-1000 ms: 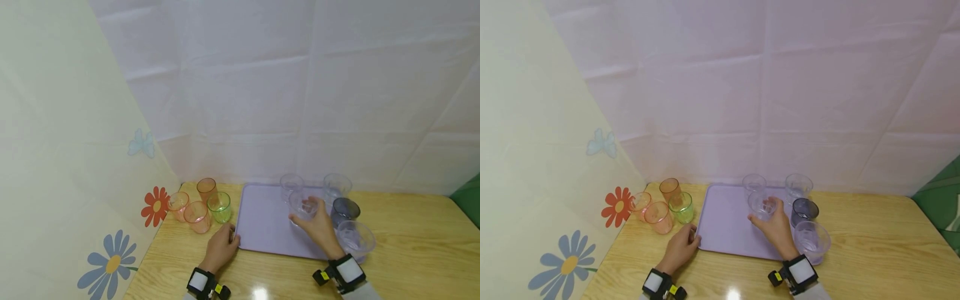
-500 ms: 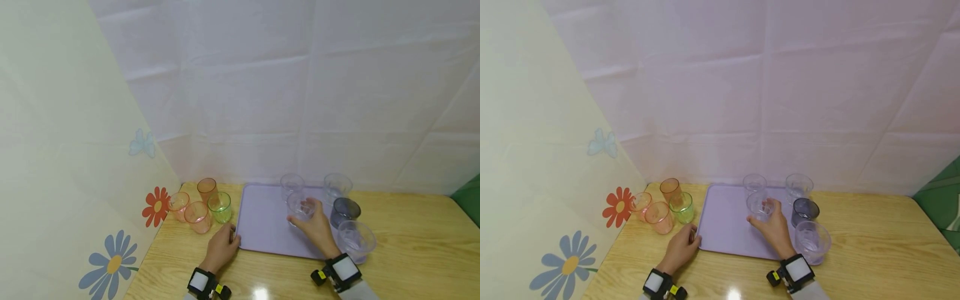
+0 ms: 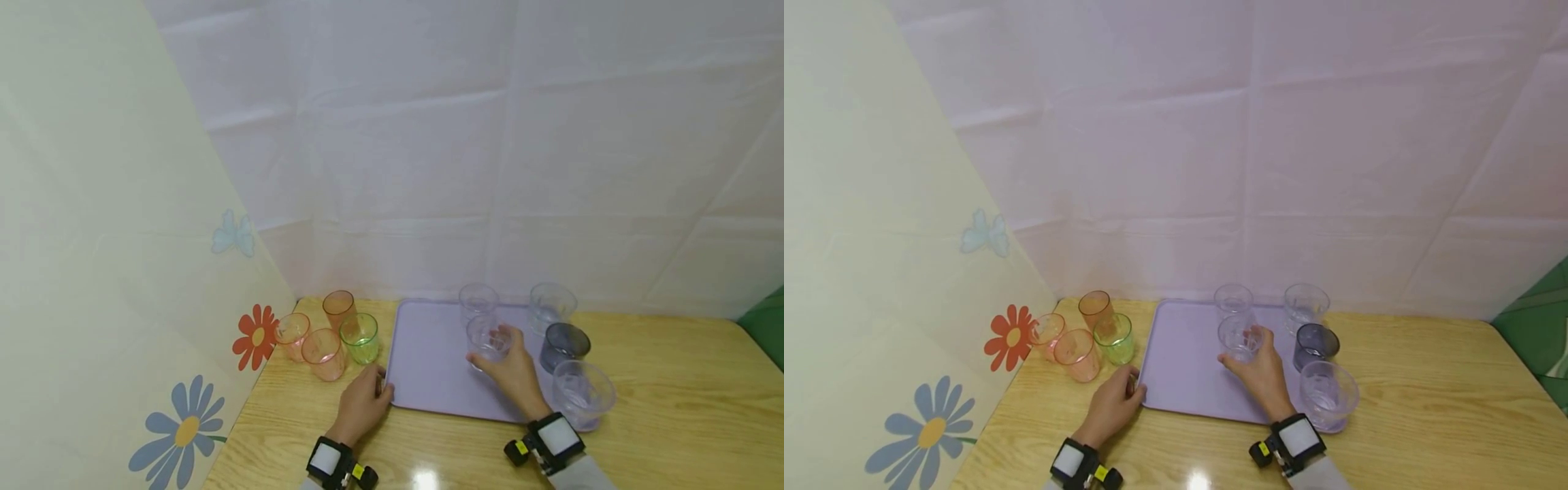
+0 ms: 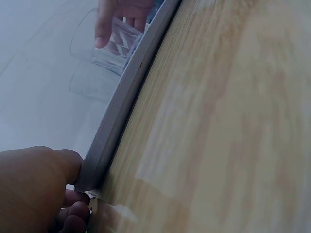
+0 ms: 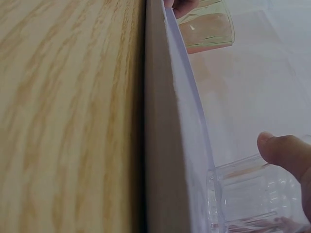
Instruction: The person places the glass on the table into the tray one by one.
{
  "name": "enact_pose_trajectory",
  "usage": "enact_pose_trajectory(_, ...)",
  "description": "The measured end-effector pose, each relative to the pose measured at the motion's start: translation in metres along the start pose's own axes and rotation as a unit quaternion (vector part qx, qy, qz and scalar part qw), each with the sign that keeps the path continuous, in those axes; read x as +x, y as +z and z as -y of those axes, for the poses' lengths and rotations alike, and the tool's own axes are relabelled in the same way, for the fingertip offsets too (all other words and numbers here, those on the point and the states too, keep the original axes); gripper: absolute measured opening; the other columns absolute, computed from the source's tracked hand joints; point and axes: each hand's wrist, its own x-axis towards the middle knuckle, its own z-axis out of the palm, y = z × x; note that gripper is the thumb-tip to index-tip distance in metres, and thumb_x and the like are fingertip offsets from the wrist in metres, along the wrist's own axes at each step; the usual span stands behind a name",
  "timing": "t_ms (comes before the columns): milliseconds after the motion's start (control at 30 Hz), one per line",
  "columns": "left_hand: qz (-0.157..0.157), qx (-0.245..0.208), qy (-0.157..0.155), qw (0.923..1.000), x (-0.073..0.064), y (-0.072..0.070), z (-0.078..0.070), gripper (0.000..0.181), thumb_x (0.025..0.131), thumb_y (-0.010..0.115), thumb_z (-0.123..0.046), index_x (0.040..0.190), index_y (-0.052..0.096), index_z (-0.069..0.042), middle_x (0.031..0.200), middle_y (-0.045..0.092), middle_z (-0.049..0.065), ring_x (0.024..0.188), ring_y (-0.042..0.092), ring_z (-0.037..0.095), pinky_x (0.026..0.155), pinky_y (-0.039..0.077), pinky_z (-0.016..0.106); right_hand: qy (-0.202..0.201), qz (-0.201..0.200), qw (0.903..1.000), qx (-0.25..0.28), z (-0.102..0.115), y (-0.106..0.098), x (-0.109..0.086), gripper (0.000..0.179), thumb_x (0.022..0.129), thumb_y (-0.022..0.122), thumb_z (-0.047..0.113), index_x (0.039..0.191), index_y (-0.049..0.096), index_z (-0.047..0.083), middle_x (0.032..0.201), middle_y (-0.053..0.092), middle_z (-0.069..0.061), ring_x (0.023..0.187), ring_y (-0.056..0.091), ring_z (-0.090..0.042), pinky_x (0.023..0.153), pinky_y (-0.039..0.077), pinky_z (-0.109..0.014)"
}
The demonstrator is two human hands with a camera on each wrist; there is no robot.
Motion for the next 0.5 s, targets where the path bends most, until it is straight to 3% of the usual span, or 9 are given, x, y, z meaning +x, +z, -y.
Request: enact_pose_trajectory(500,0.003,-0.001,-0.002,1.0,0.0,0.0,0.0,0.02,0.088,0.064,-0.031,0.101,0.056,-0.018,0.07,0.045,-0.011,0.056,0.044,0.005,0.047,0.034,0.023,0.016,-0.003,0.9998,0.011,0.0,0.012,0.002,0.096,0.072,0.083,0.036,0.14,0.028,-0.003,0.13,0.05,-0.032,0.119,0.046,-0.044,0.1,0.036,-0.055)
